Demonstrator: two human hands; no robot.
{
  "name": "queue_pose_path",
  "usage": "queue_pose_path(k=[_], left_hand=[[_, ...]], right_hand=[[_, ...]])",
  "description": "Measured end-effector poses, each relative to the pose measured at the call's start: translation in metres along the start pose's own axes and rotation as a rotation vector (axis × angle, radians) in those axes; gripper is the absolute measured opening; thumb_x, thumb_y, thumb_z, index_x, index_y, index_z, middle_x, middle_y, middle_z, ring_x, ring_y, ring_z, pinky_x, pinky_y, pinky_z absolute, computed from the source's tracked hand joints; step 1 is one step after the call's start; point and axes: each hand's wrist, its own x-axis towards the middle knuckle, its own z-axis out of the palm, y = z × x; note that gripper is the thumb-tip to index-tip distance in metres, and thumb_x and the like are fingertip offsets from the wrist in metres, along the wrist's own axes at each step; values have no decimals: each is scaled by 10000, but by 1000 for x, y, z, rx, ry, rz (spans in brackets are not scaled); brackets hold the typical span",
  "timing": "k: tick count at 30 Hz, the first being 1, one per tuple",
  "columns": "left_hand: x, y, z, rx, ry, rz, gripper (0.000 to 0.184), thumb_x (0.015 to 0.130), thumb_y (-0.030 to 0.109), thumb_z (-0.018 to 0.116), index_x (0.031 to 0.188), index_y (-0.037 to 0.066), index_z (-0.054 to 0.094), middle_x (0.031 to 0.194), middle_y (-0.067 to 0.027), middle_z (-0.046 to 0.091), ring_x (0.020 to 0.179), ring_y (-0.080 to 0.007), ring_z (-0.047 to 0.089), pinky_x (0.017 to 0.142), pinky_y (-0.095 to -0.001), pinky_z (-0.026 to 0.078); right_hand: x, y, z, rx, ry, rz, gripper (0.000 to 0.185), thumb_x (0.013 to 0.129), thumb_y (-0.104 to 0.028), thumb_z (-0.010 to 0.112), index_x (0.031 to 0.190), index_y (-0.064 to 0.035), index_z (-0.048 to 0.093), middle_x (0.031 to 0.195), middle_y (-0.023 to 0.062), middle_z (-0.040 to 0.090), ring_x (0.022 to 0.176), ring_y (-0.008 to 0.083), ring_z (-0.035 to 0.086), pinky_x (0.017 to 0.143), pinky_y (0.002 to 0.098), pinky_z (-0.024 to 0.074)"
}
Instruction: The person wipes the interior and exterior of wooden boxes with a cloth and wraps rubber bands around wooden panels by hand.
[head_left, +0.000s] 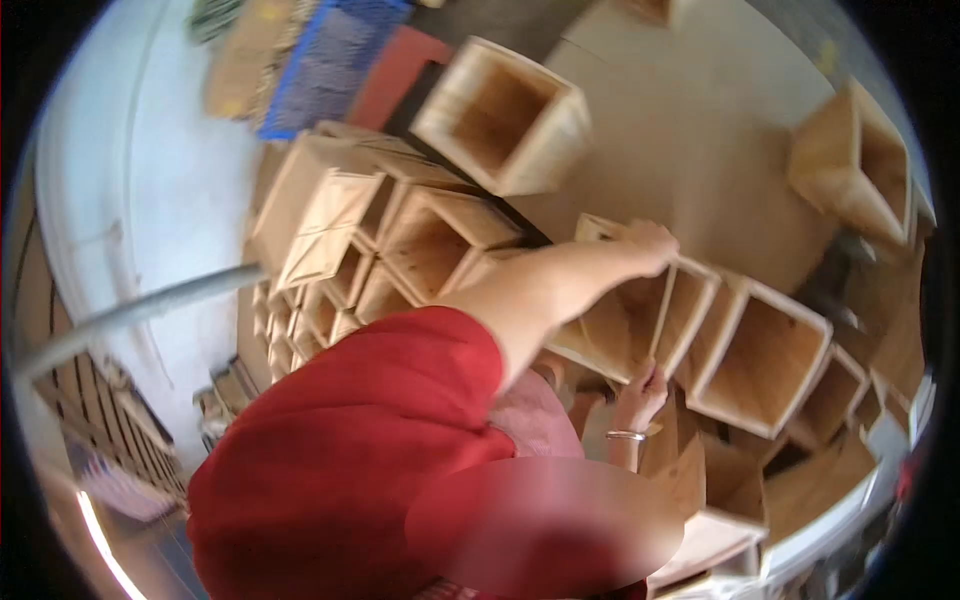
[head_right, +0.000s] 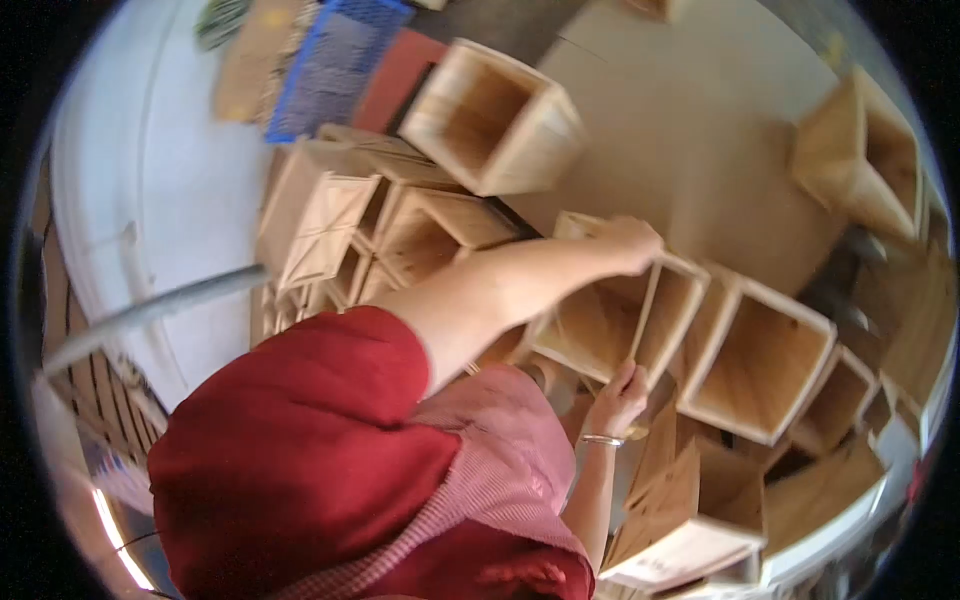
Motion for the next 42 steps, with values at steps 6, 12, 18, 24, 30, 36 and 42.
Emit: queue_pose_path(k=[6,12,18,24,30,36,42], left_hand=[[-44,-17,-97,312,-524,370,360,660,103,646,1017,69,627,957,-141,646,941,-312,605,754,-449,498],[-110,-42,-131,-1194,-781,499,652,742,125,680,1317,-3,401,1351,-152,426,1230,-278,429,1008,-357,368],[-60,60,62,-955,-164,-177,910,697,415,724,1291,-144,320,1373,-294,312,1285,-350,333,1055,-373,286],[-30,140,113,-914,258,-676,251,727,61,561,973,11,555,1002,-219,603,994,-368,582,870,-416,477],[-72,87,69,-843,427,-709,285,694,72,637,954,-42,617,988,-226,630,977,-324,611,818,-379,499],[-178,31,-3,-1042,462,-434,362,579,-66,601,933,-142,597,904,-241,631,873,-321,632,718,-373,505],[-361,20,-87,-1245,431,-206,398,630,-94,584,1021,-165,556,966,-258,614,860,-317,632,749,-359,518]], right_hand=[[69,-76,57,381,-156,-339,271,941,-176,466,717,-23,481,583,-6,404,551,80,349,466,262,339],[-29,-90,35,216,-394,-576,57,825,-69,574,870,-33,579,652,179,560,544,260,558,518,343,445],[-102,21,-34,197,-101,-61,168,859,-65,551,1026,-50,534,634,135,571,515,218,561,488,324,434],[-179,83,-88,103,71,44,118,864,-49,546,951,-35,624,642,91,573,549,128,569,493,272,441],[-215,113,-105,629,76,240,189,921,-35,442,976,-24,622,645,6,565,507,53,515,451,185,398],[-211,130,-133,333,114,-27,187,875,-11,443,896,-6,629,636,7,555,470,43,473,414,200,363],[-173,85,-173,87,219,-349,158,877,-131,519,792,-17,588,580,28,488,490,78,463,454,245,372]])
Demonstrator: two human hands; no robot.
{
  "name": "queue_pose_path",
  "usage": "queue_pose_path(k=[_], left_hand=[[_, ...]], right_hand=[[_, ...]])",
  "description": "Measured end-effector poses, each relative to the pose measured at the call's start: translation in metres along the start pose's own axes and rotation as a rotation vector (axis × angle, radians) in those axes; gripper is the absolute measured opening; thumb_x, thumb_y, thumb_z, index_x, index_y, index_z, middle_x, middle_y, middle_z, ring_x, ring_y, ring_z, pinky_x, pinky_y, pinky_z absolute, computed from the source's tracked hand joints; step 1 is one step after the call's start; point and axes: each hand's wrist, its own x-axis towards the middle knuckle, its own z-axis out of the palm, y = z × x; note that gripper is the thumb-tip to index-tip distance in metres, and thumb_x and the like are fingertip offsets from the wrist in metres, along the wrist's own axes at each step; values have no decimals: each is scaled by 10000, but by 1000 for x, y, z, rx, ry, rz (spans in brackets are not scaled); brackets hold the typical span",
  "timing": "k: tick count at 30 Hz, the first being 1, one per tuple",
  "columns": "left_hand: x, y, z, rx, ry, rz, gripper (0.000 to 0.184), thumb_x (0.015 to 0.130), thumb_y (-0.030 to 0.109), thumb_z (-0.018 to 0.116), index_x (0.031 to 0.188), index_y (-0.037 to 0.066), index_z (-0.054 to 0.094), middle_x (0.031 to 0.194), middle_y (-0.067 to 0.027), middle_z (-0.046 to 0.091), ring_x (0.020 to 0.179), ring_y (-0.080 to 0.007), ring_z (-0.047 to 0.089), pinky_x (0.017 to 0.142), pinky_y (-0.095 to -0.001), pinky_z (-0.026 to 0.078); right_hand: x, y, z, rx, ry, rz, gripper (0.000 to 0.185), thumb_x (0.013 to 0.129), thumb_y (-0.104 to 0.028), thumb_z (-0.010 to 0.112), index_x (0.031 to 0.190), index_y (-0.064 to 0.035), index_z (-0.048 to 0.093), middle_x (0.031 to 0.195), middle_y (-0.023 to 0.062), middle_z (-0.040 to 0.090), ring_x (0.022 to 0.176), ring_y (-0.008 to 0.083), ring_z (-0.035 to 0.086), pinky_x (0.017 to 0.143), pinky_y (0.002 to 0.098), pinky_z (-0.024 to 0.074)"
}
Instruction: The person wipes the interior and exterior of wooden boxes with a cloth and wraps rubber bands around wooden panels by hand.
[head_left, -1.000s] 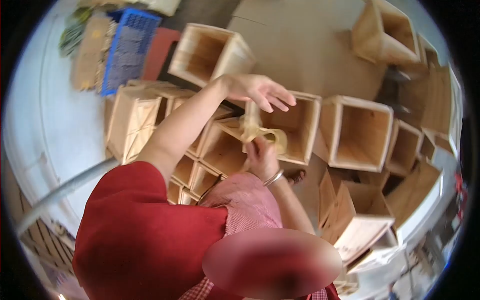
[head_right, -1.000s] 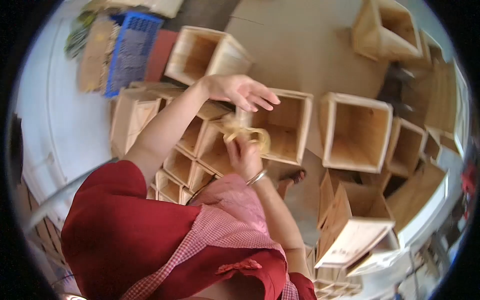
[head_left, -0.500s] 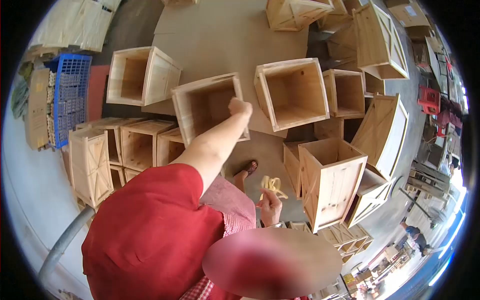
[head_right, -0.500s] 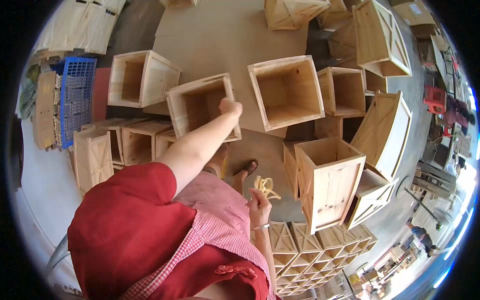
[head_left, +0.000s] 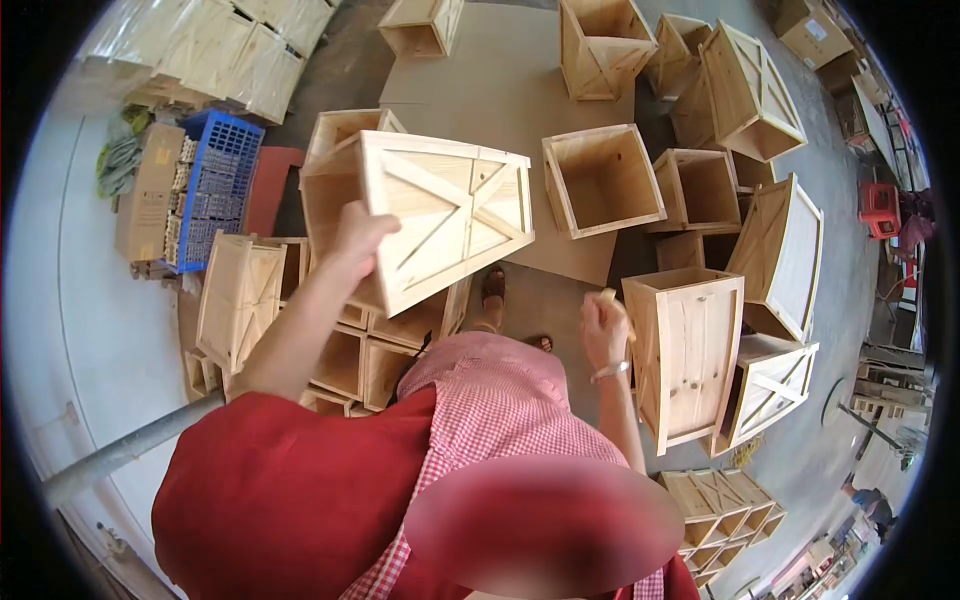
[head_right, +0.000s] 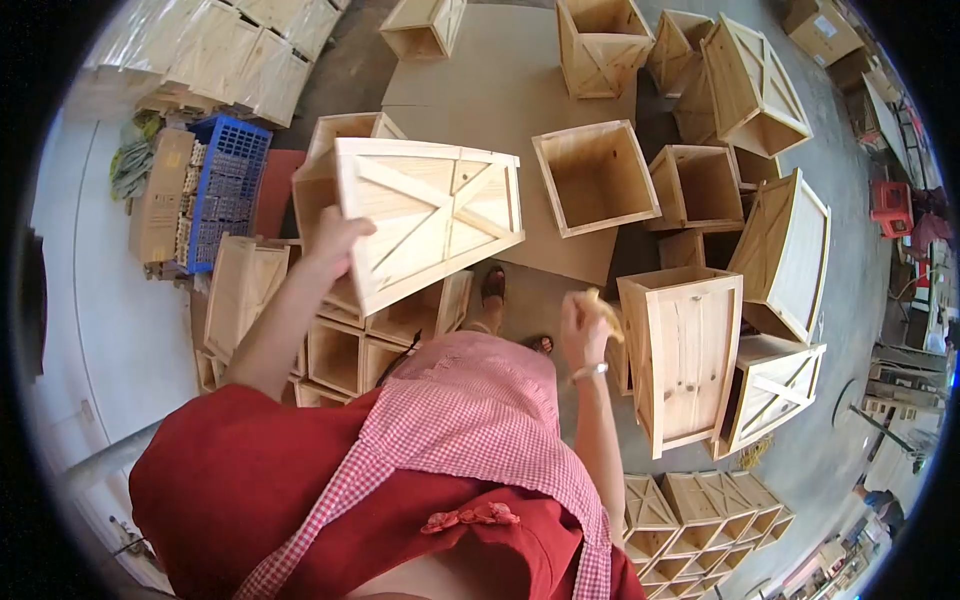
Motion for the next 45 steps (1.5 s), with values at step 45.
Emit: queue_pose_path(k=[45], left_hand=[[-181,-6,-1,-181,-560,3,483,798,91,576,1247,21,413,1099,-180,543,1024,-337,544,846,-481,462]], right_hand=[[-129,-97,-78,-12,336,-157,142,772,-137,561,852,-36,501,678,175,565,637,373,567,594,453,450]])
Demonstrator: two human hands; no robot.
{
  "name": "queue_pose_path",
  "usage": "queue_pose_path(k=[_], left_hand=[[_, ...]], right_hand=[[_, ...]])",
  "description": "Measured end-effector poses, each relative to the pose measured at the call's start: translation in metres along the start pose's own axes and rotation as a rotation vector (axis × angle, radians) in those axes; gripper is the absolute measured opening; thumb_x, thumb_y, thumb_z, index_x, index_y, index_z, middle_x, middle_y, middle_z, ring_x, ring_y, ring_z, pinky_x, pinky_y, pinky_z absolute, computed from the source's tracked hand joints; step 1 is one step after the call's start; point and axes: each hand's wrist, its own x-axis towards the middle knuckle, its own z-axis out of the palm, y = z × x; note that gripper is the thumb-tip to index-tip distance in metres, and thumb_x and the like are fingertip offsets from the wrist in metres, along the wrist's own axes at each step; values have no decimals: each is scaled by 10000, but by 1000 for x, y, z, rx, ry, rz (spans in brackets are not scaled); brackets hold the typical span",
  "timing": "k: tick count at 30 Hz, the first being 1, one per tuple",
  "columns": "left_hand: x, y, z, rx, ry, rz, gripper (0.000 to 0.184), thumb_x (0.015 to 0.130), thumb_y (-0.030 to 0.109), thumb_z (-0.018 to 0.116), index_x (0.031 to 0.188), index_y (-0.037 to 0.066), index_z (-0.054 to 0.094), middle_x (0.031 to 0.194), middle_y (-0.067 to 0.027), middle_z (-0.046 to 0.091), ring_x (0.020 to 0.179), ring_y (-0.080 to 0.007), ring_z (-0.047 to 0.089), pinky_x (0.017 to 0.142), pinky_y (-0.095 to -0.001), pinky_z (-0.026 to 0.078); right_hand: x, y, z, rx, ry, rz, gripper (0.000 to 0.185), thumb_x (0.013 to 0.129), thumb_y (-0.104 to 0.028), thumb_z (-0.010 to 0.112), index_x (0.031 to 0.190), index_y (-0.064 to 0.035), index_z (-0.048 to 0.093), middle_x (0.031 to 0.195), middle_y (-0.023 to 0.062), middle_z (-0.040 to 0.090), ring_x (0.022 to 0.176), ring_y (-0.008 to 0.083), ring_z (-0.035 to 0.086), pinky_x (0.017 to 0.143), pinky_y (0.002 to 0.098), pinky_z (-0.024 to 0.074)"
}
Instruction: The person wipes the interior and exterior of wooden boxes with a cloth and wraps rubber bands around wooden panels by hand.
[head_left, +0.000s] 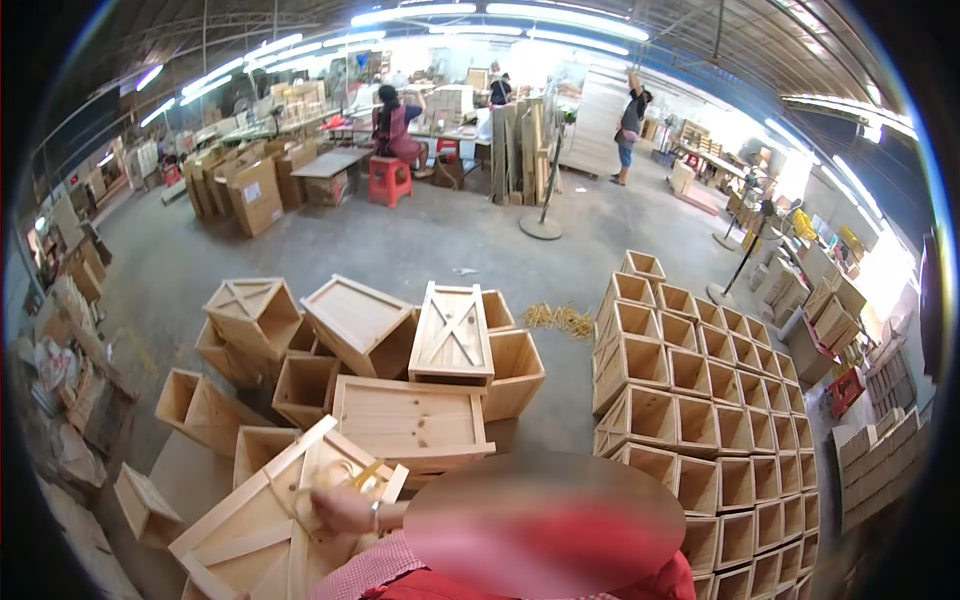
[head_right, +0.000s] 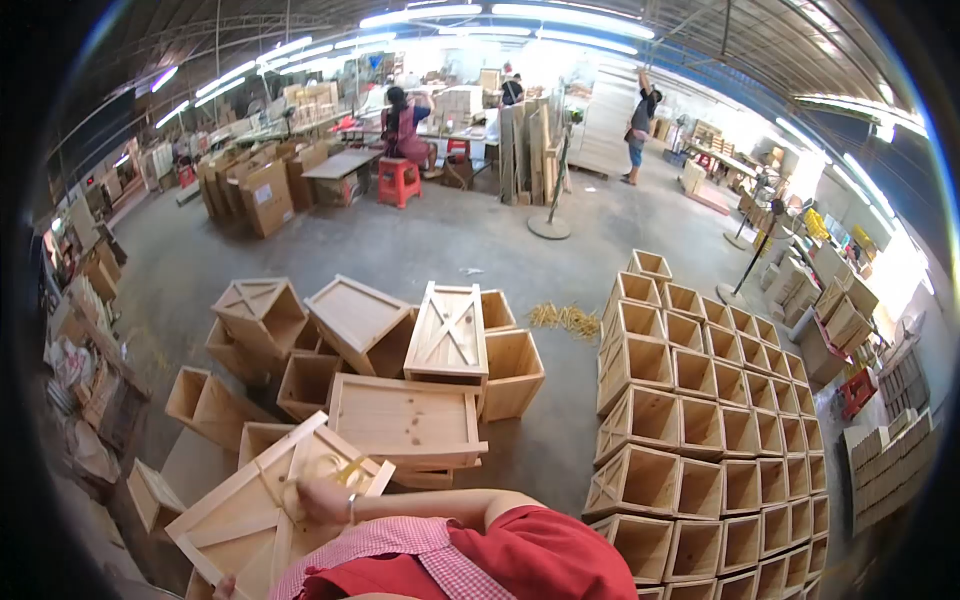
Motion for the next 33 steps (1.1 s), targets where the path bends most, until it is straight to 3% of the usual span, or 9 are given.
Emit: queue_pose_path(k=[10,12,14,16,19,23,27,30,33], left_hand=[[96,-7,-2,-9,-12,35,428,772,66,604,1175,42,461,983,-117,557,880,-262,565,733,-400,487],[114,-6,-7,-16,-15,35,418,767,61,610,1161,47,471,960,-104,560,851,-247,569,711,-383,492],[133,-8,-20,-23,-6,44,408,762,56,616,1146,51,481,937,-92,562,823,-232,573,688,-367,497],[154,-11,-40,-26,4,51,397,757,51,621,1132,55,491,914,-79,565,794,-217,577,666,-351,502],[168,-27,-97,-57,64,55,383,749,43,630,1110,62,505,879,-60,569,750,-194,583,632,-326,509],[124,-43,-150,-139,194,-3,364,739,33,641,1082,71,525,833,-35,575,693,-164,591,587,-294,519],[84,0,-82,-426,-127,70,423,689,106,689,1071,28,527,918,-65,577,850,-182,595,743,-353,516],[103,4,-81,-441,-30,154,471,709,146,682,1127,19,506,999,-83,572,938,-212,579,828,-368,486],[157,6,-90,-455,68,93,527,762,192,659,1216,23,452,1084,-97,561,981,-244,568,867,-376,475]], right_hand=[[12,-53,47,191,-6,-120,81,835,-84,497,906,-53,473,770,139,518,736,294,543,642,379,426],[22,-77,31,318,-168,78,127,806,-43,501,924,-61,458,751,97,498,720,254,526,633,352,415],[45,-19,42,199,55,192,158,778,-55,499,935,-73,492,771,55,505,664,205,487,602,337,413],[85,33,-42,-61,169,142,161,860,-183,428,887,-93,559,751,57,514,652,183,488,602,327,424],[90,96,-222,-710,304,224,165,862,-197,429,896,-84,544,746,91,525,679,231,516,621,356,432],[60,163,-396,-1164,355,404,178,866,-216,431,908,-72,525,740,136,539,714,294,553,646,395,444],[14,211,-485,-1393,378,352,198,870,-236,432,920,-59,506,734,181,554,749,358,590,671,434,455],[-41,172,-393,-1092,571,688,194,833,-198,510,938,-35,527,882,228,612,846,388,598,728,461,460],[-101,189,-296,-1134,427,796,174,822,-197,539,889,-36,546,826,209,623,805,380,607,720,447,469]])
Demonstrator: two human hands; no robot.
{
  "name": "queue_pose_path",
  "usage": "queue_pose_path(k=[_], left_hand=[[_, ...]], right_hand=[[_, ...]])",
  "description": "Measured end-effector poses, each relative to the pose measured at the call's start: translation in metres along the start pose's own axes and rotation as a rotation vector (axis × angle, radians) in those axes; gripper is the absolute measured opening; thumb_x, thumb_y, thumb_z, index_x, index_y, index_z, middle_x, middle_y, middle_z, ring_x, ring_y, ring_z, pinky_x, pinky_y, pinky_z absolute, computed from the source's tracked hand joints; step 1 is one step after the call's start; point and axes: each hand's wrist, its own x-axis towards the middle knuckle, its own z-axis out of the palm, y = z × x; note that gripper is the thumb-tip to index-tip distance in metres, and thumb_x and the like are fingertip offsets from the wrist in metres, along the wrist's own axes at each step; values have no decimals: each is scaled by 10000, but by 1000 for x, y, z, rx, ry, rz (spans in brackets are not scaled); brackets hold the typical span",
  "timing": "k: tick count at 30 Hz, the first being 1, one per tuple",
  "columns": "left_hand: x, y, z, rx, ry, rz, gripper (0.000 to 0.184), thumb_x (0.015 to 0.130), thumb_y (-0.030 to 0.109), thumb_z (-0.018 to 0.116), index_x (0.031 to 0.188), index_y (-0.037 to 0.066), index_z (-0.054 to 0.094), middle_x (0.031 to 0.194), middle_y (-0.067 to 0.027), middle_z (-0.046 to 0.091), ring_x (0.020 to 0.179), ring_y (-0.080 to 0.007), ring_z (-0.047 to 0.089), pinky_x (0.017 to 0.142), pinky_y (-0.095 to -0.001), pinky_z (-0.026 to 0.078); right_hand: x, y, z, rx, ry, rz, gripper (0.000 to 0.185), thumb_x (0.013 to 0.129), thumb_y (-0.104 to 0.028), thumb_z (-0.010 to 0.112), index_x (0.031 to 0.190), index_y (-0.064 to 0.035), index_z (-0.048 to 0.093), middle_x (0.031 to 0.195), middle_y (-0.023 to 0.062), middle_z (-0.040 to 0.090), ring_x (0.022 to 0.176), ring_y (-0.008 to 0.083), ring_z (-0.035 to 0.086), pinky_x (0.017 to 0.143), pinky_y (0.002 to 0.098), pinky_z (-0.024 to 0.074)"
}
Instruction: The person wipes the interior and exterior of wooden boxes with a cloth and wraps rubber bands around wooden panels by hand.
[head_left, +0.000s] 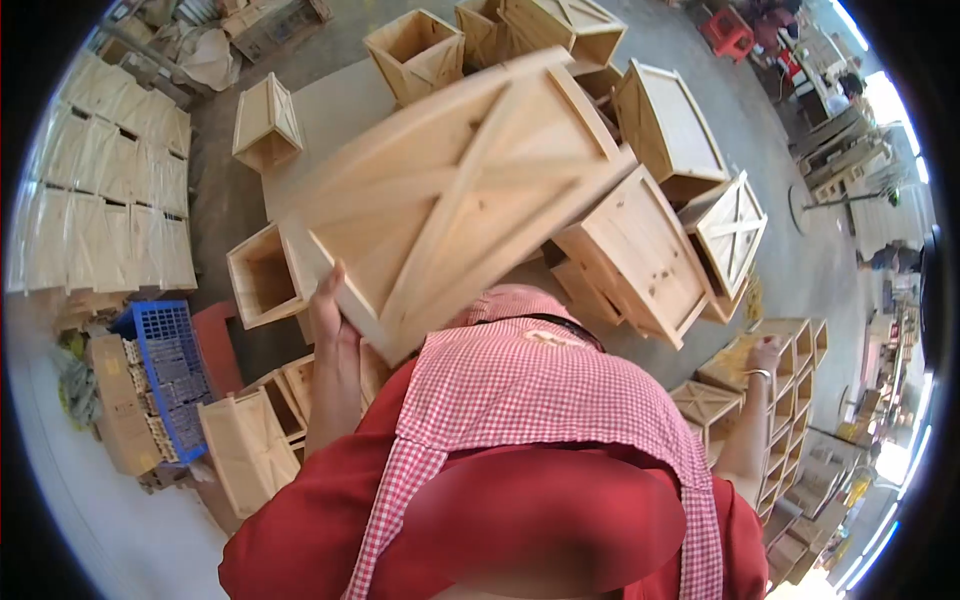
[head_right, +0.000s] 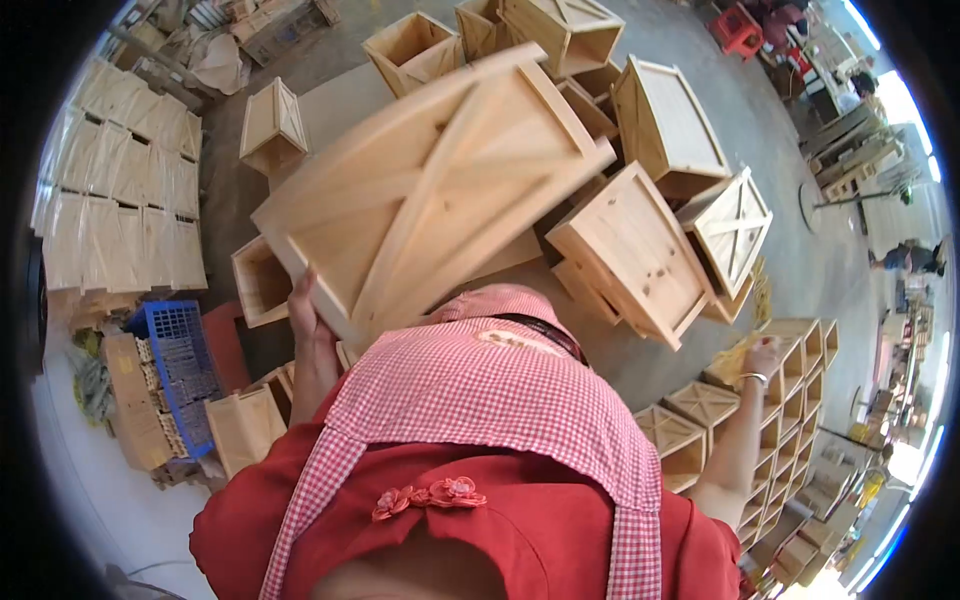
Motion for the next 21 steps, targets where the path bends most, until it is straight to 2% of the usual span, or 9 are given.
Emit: queue_pose_path(k=[3,5,8,11,13,14,15,18,21], left_hand=[[43,-4,59,-48,-141,8,486,811,212,630,1222,15,458,1136,-124,554,1066,-281,527,937,-441,421],[89,-29,73,-115,-236,-13,501,801,199,644,1236,36,456,1160,-102,544,1098,-277,504,970,-438,391],[120,-52,106,-135,-303,-48,527,795,183,649,1258,42,441,1202,-98,521,1126,-277,481,994,-432,369],[173,-87,90,-132,-295,-123,461,845,233,568,1236,13,460,1255,-121,506,1156,-274,477,1000,-452,365],[190,-108,74,-43,-289,-170,425,896,290,466,1215,11,484,1235,-108,524,1136,-283,494,986,-457,383],[171,-109,86,-3,-180,-219,441,902,327,448,1223,26,483,1231,-101,526,1138,-278,490,985,-459,380],[183,-122,66,12,-177,-163,532,864,346,512,1279,23,429,1295,-122,477,1199,-309,432,1009,-497,341],[178,-120,58,-22,-275,-243,596,818,365,602,1284,37,428,1279,-104,486,1187,-306,434,996,-504,338],[165,-112,62,86,-216,-329,640,780,400,646,1286,71,432,1262,-96,491,1164,-306,444,973,-507,355]], right_hand=[[-88,-28,47,125,-153,53,175,807,-195,566,891,-42,551,821,200,626,797,374,608,721,444,470],[-140,-61,52,260,-255,174,181,796,-195,580,887,-42,550,828,194,630,793,367,609,716,447,469],[-199,-80,67,263,-341,174,185,793,-201,583,890,-48,548,824,189,624,794,367,604,722,444,468],[-248,-99,55,324,-496,277,209,780,-207,612,920,-65,551,891,196,626,841,366,601,748,432,471],[-271,-119,19,347,-573,370,379,749,-264,673,1047,-75,536,993,197,620,912,343,604,801,398,476],[-280,-120,16,401,-682,512,498,723,-286,697,1132,-76,506,1041,197,612,958,345,596,826,385,473],[-297,-101,33,417,-644,382,565,721,-266,688,1199,-63,465,1073,208,600,994,355,583,848,378,467],[-290,-103,13,388,-784,475,642,713,-203,664,1278,-66,390,1122,230,573,1052,352,554,877,386,454],[-270,-67,30,346,-788,371,595,681,-211,691,1219,-75,476,1108,207,585,1042,342,560,871,385,461]])
